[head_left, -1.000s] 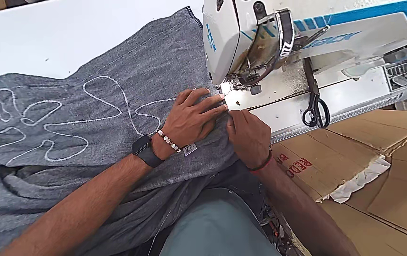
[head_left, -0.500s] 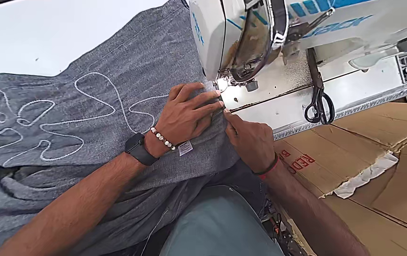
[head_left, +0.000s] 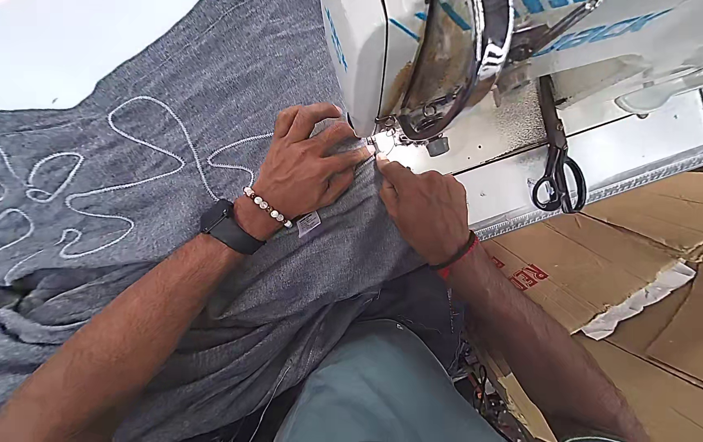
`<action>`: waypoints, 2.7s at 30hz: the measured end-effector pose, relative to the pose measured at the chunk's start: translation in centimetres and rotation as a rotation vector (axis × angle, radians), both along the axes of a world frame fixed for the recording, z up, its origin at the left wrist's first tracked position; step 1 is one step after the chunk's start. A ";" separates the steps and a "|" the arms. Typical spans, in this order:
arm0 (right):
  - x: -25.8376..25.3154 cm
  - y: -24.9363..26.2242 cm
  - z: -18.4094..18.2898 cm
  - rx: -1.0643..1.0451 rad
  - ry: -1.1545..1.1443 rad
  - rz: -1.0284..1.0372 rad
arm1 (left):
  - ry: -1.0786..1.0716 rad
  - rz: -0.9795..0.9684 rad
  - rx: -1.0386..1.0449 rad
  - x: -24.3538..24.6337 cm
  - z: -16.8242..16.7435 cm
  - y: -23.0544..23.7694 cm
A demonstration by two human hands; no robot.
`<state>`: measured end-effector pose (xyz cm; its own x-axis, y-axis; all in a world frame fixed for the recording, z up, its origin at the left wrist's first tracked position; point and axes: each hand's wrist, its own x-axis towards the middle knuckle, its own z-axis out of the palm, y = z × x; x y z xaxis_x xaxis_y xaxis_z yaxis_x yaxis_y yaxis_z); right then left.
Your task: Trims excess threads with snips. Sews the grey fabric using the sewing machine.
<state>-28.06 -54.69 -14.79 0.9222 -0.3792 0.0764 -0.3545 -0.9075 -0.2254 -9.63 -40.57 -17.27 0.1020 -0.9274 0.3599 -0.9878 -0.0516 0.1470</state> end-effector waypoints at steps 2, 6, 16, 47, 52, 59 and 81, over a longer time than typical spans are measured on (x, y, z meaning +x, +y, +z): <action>0.3 0.1 0.3 0.008 0.014 -0.004 | -0.001 -0.041 -0.012 0.9 0.2 -0.1; 0.9 -0.1 1.1 0.037 0.035 0.005 | 0.012 -0.102 -0.012 2.6 0.7 -0.4; 0.6 0.8 -1.4 0.018 -0.189 -0.059 | -0.109 0.001 0.108 0.8 2.8 -1.1; -2.3 4.0 -2.8 -0.076 -0.203 -0.150 | 0.155 0.521 0.363 -7.6 1.2 8.0; -3.2 5.5 -3.2 -0.081 -0.114 -0.198 | 0.034 0.188 0.479 2.4 1.4 10.1; -3.5 1.6 -1.2 0.156 -0.305 -0.100 | 0.394 0.319 0.164 -3.7 6.0 1.4; -3.4 -6.9 1.4 0.128 -0.063 -0.175 | 0.150 0.023 0.092 -2.1 -0.4 1.4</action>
<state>-31.43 -61.56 -13.38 0.8362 -0.5436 0.0724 -0.4860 -0.7958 -0.3613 -11.73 -39.17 -17.71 0.1701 -0.9524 0.2532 -0.9536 -0.0943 0.2859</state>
